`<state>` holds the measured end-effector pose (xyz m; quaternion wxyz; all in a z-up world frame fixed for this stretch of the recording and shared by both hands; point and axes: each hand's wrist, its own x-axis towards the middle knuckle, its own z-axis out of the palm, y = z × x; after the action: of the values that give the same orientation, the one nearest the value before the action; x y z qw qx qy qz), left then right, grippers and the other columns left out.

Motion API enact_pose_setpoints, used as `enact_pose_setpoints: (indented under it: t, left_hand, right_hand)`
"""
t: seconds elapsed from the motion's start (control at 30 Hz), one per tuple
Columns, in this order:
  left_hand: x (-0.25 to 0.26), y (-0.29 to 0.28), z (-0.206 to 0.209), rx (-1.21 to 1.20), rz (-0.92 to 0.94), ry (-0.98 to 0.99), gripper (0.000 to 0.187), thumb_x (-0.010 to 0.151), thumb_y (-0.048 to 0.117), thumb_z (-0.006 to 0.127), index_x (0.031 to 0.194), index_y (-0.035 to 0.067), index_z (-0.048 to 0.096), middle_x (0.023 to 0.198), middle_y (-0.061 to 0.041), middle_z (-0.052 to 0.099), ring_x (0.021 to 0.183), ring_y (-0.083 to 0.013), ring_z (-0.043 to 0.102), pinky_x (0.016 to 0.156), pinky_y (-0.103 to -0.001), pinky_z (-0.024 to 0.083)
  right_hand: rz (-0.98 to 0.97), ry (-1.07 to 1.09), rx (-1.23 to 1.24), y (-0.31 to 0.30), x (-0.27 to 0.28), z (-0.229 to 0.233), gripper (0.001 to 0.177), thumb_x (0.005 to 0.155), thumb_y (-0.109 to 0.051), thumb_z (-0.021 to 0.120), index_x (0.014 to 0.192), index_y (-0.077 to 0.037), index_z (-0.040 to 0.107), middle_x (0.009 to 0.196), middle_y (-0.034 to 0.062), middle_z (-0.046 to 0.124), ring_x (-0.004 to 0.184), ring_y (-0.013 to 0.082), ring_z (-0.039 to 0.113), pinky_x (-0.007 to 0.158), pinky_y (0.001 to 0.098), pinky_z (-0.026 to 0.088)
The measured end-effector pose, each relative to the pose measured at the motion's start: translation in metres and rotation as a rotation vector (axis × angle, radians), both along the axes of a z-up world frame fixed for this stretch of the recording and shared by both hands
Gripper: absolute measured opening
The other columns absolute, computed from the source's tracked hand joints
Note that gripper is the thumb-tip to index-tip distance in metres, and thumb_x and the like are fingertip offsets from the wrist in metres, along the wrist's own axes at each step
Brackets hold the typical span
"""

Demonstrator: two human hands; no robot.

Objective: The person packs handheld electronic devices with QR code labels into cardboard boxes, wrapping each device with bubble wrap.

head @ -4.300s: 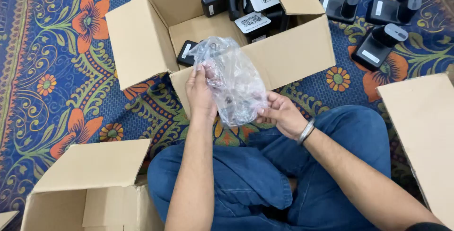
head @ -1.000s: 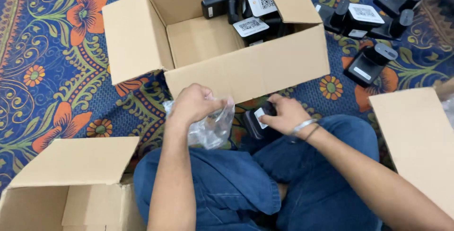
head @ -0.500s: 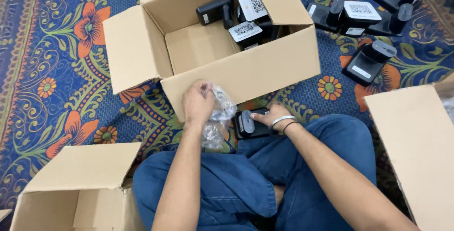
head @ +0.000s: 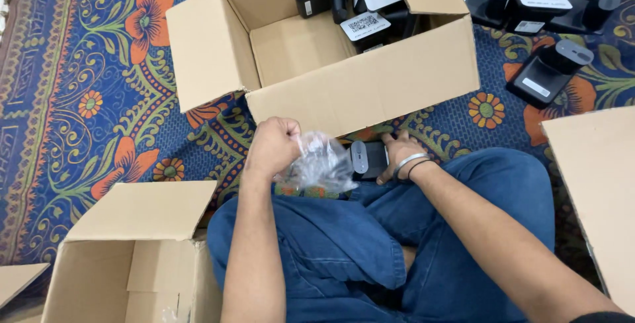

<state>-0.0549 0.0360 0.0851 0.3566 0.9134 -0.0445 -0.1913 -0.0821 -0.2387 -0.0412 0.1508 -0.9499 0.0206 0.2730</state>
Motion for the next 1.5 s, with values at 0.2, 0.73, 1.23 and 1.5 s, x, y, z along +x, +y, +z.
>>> enact_pose_setpoints:
  t: [0.2, 0.73, 1.23, 1.5]
  left_hand:
    - [0.008, -0.009, -0.049, 0.009, 0.319, -0.576, 0.01, 0.091, 0.017, 0.073, 0.093, 0.007, 0.073, 0.073, -0.015, 0.071, 0.073, -0.0376, 0.07, 0.068, -0.047, 0.053]
    - [-0.013, 0.007, -0.003, 0.065, 0.84, -0.991, 0.036, 0.101, 0.03, 0.076, 0.077, 0.006, 0.063, 0.07, -0.015, 0.067, 0.066, -0.0347, 0.064, 0.064, -0.049, 0.045]
    - [0.02, -0.019, -0.094, -0.814, 0.297, 0.26, 0.007, 0.084, 0.005, 0.076, 0.088, 0.002, 0.072, 0.069, -0.001, 0.069, 0.051, -0.0055, 0.056, 0.046, -0.023, 0.043]
    - [0.0, -0.037, -0.046, -0.505, 0.309, -0.089, 0.046, 0.094, 0.037, 0.073, 0.06, 0.006, 0.069, 0.05, 0.004, 0.056, 0.044, -0.0031, 0.042, 0.042, -0.026, 0.033]
  right_hand:
    - [0.057, -0.133, 0.026, -0.01, 0.004, -0.026, 0.11, 0.046, -0.039, 0.105, 0.133, -0.003, 0.048, 0.126, 0.0258, 0.06, 0.119, 0.042, 0.06, 0.1, 0.0459, 0.051]
    - [-0.43, -0.114, 1.877, -0.098, -0.047, 0.014, 0.065, 0.084, -0.033, 0.079, 0.138, -0.004, 0.058, 0.129, 0.0131, 0.07, 0.113, 0.0248, 0.072, 0.098, 0.0422, 0.058]
    - [-0.581, 0.183, 1.445, -0.041, -0.025, 0.016, 0.035, 0.088, -0.029, 0.074, 0.117, -0.011, 0.067, 0.079, -0.0013, 0.071, 0.05, 0.0053, 0.057, 0.034, 0.0205, 0.034]
    - [-0.44, 0.703, 2.244, -0.051, -0.035, 0.036, 0.025, 0.103, -0.021, 0.066, 0.118, -0.001, 0.068, 0.095, 0.0147, 0.076, 0.066, 0.0209, 0.073, 0.052, 0.0311, 0.057]
